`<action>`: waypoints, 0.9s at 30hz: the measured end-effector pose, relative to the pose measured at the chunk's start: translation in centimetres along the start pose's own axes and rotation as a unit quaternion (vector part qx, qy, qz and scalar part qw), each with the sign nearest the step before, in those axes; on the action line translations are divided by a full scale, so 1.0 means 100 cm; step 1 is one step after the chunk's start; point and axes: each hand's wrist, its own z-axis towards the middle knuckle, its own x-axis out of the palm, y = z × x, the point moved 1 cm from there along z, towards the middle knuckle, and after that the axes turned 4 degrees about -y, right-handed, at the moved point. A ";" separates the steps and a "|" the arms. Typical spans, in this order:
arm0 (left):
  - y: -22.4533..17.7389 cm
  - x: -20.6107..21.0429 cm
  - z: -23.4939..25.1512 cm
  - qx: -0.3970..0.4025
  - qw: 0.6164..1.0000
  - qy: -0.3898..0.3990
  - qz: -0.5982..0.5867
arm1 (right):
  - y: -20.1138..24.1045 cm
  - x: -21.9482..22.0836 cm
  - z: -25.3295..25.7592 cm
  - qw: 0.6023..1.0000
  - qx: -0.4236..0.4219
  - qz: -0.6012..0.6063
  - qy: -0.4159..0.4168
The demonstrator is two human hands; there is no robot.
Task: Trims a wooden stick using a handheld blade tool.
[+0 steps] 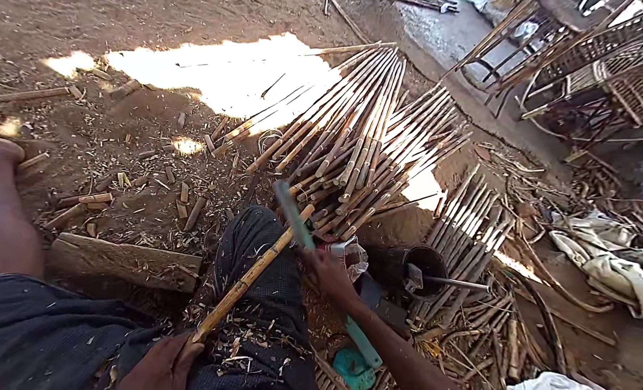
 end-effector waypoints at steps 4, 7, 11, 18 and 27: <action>0.006 -0.012 -0.004 -0.011 1.000 0.007 -0.008 | -0.003 -0.007 -0.005 0.998 -0.012 -0.052 0.023; 0.003 -0.009 -0.006 -0.012 1.000 -0.002 0.008 | -0.012 -0.010 0.004 0.999 0.001 0.022 -0.043; 0.003 -0.012 -0.007 -0.012 0.999 -0.020 0.033 | 0.003 0.006 -0.012 0.993 -0.021 -0.090 0.069; 0.003 -0.005 -0.007 0.001 0.998 -0.032 0.059 | 0.007 0.021 -0.033 0.978 -0.073 -0.144 0.131; 0.005 0.001 -0.013 0.029 0.995 -0.061 0.076 | -0.002 0.010 -0.025 0.996 0.013 -0.076 0.047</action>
